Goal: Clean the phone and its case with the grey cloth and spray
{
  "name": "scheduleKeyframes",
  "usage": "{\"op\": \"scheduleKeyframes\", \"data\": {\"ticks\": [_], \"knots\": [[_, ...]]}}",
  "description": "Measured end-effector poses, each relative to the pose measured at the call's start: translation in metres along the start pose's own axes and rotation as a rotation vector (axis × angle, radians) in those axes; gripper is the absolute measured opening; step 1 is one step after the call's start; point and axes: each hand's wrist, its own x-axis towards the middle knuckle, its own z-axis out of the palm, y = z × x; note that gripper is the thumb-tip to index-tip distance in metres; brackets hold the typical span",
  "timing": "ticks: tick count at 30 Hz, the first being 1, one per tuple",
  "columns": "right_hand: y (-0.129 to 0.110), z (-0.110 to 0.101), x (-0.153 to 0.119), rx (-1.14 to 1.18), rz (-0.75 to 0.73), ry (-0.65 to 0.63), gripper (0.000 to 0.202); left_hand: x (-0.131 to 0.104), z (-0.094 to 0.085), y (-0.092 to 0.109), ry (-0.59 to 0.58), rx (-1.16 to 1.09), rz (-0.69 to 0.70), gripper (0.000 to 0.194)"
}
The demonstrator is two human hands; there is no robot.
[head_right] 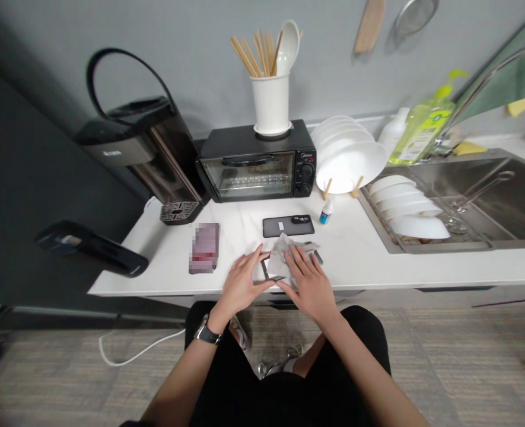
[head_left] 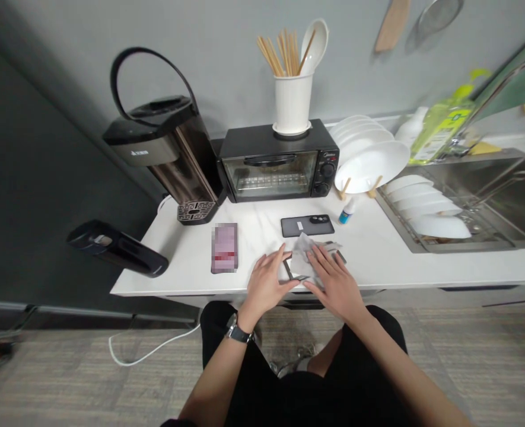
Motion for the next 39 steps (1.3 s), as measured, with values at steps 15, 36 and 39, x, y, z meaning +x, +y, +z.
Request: {"op": "scheduleKeyframes", "data": {"ticks": [15, 36, 39], "knots": [[-0.004, -0.015, -0.016, 0.092, -0.083, -0.092, 0.073, 0.001, -0.002, -0.001, -0.016, 0.023, -0.004, 0.103], [-0.014, -0.001, 0.005, 0.088, -0.027, -0.027, 0.079, 0.001, 0.001, -0.002, -0.016, 0.025, -0.017, 0.104], [-0.024, -0.004, 0.002, 0.136, -0.163, -0.108, 0.078, 0.0, 0.001, -0.003, -0.018, 0.036, -0.035, 0.103]]}}
